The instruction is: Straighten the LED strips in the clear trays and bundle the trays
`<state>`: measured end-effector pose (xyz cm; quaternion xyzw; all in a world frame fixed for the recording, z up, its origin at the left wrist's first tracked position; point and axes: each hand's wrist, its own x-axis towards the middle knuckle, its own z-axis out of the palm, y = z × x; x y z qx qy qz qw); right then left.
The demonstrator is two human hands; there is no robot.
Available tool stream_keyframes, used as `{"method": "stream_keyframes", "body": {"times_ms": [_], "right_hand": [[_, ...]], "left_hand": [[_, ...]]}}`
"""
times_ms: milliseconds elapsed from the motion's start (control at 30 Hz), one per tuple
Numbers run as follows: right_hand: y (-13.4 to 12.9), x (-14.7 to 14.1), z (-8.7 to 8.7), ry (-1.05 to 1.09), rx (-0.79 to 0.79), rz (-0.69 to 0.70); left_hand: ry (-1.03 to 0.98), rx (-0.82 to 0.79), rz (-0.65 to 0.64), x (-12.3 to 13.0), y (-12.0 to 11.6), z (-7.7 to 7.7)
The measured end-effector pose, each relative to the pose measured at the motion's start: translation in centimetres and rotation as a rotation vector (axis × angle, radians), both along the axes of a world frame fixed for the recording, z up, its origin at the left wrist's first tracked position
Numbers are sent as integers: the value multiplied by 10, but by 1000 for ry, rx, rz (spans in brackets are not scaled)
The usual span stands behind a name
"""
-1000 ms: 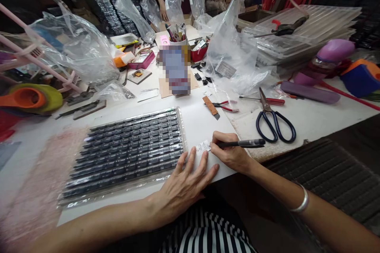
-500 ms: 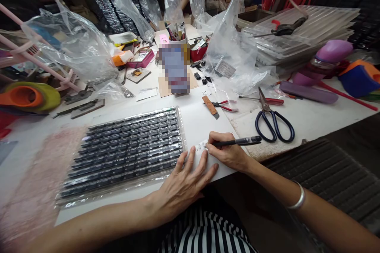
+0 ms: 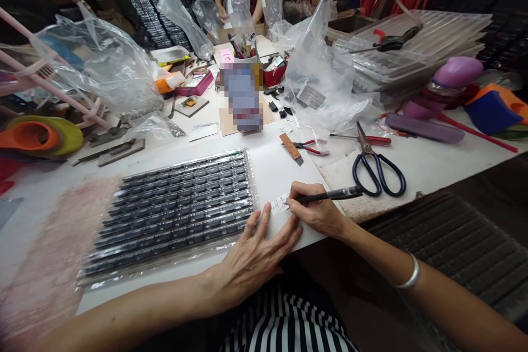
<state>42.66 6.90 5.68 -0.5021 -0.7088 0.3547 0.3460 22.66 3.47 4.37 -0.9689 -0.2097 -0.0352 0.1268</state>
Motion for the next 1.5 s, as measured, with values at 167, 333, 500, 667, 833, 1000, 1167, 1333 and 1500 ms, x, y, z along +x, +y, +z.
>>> {"method": "stream_keyframes", "body": {"times_ms": [167, 333, 500, 667, 833, 1000, 1167, 1333, 1500], "right_hand": [[-5, 0, 1, 21, 22, -57], [-9, -3, -1, 41, 18, -86], [-11, -8, 0, 47, -15, -79], [-11, -8, 2, 40, -14, -102], [-11, -9, 1, 18, -20, -56], [-10, -11, 0, 3, -38, 59], [-11, -10, -2, -11, -43, 94], [-11, -9, -5, -43, -43, 104], [-11, -9, -6, -81, -14, 115]], "left_hand": [[-12, -37, -55, -2, -1, -3], [-9, -53, -74, -4, -1, -1], [-14, -27, -74, -3, -2, -1], [-12, -9, -70, -3, -3, -4], [-16, -10, -71, -3, -3, -6], [-21, 0, -76, -2, -2, -3], [-8, 13, -56, -1, -2, -1], [0, 26, -60, -2, -2, 0], [-12, 33, -58, -1, -2, 0]]}}
